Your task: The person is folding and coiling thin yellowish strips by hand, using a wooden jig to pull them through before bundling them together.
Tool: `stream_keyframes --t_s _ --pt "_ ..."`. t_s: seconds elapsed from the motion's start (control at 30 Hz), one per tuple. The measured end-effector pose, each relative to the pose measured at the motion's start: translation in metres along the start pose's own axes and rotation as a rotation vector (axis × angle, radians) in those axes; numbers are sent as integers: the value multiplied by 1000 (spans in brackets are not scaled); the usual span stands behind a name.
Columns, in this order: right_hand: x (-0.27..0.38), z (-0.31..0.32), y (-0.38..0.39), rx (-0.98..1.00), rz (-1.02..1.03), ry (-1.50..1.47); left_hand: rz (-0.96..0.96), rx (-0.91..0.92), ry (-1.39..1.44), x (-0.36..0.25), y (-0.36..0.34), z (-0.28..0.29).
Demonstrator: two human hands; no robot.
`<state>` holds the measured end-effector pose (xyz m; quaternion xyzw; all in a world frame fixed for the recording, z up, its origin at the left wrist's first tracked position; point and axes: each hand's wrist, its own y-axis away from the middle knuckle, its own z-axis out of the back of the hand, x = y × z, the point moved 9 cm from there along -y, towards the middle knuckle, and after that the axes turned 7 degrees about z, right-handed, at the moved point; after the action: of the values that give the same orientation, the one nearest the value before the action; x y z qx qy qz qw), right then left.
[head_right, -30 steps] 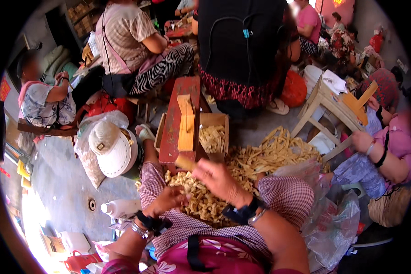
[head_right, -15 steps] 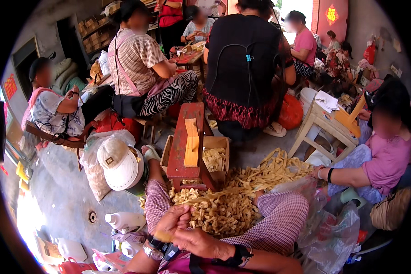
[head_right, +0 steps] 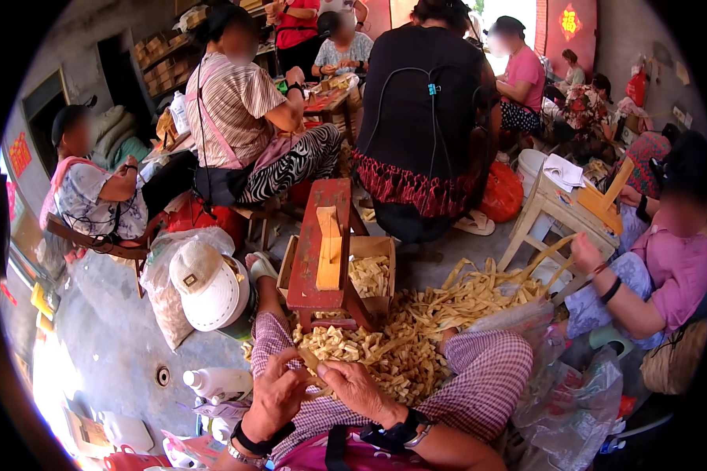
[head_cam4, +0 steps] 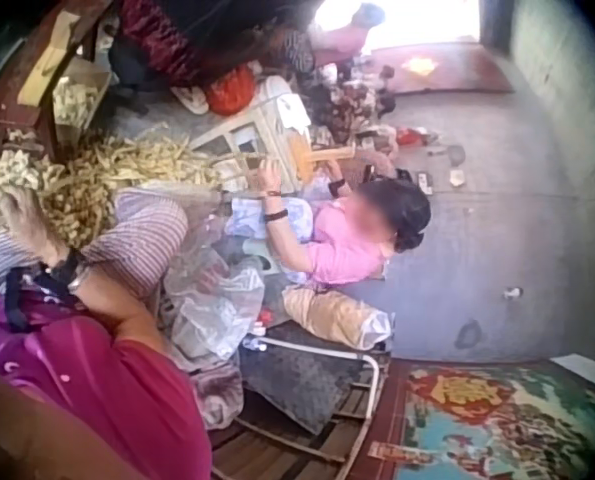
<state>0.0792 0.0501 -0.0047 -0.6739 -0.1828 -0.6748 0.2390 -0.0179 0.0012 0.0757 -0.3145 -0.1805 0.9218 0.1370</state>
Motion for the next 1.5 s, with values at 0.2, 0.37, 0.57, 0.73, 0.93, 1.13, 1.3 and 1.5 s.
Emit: stream_keyframes --t_s 0.2,0.37,0.57,0.73,0.93,1.13,1.3,1.5 --pt "-11 6 8 188 100 120 -32 122 162 4 9 -27" --pt "0 17 16 96 184 222 600 310 1035 42 25 -64" --pt "3 21 21 89 277 449 351 281 651 29 9 -54" --pt "-54 20 24 193 -65 174 -112 126 27 -10 8 -40" --pt "-69 5 27 320 130 147 -52 286 113 3 20 -62" --pt "-68 5 35 447 -140 28 -70 195 297 -3 9 -61" --pt "-60 7 40 502 -130 148 212 350 475 17 23 -77" --pt "-26 17 34 340 36 244 677 381 1226 47 41 -103"
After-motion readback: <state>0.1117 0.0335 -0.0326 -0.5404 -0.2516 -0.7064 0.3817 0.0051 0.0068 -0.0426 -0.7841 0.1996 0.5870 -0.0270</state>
